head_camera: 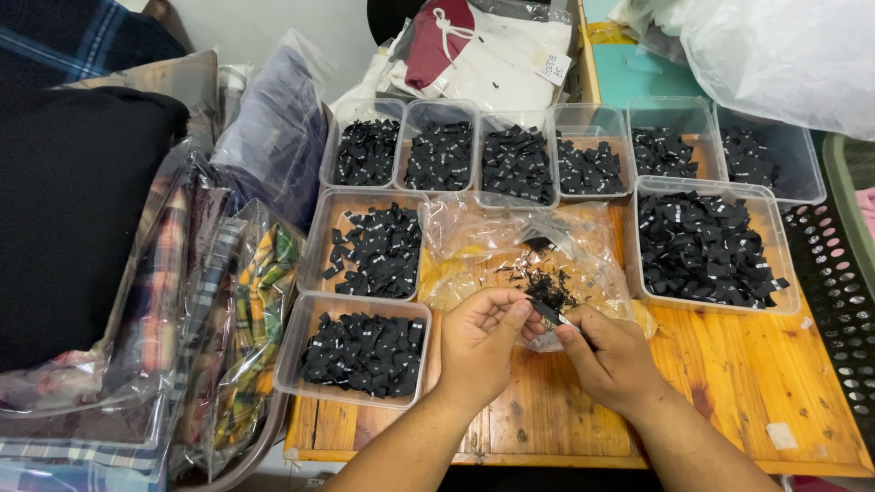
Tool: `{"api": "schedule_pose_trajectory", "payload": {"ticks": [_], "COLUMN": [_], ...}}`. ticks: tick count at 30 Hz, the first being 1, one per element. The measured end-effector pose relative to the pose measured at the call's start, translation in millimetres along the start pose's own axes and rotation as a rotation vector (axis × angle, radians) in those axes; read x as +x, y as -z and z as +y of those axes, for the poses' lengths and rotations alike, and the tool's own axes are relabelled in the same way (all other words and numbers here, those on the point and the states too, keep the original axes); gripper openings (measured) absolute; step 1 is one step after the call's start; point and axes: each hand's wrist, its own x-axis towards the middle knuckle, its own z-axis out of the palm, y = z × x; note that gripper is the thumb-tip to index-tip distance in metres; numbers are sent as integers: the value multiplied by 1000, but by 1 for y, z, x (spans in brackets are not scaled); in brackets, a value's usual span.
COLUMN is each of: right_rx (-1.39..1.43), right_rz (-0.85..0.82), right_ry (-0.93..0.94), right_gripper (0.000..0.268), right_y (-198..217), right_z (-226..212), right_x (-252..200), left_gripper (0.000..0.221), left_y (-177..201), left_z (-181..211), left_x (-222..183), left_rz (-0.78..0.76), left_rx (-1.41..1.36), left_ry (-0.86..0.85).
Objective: The person is using a small hand tool to trim excess plastic from small black components, likely buckles or fasteners, before sorting them into bins.
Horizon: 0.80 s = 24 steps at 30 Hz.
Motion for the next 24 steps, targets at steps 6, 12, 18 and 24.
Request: {"api": "schedule_pose_trajectory", "payload": {"ticks": [6,12,18,24], "right_rx": [-10,11,53,43], "right_rz": [-4,-12,-13,-16], "right_ry": [-23,-46,8,23], "right_gripper": [28,30,27,26], "right_y": [0,0,4,3], "right_z": [-3,3,-1,-1], "right_x": [2,1,6,5], "left_gripper": [7,8,8,7], "left_y": [0,0,0,0], "left_z": [1,1,-1,-2], "left_x": [1,2,2,2], "left_rz": [0,8,25,18], "left_rx": [9,-7,-17,-2], "left_ry": [11,28,50,44]}}
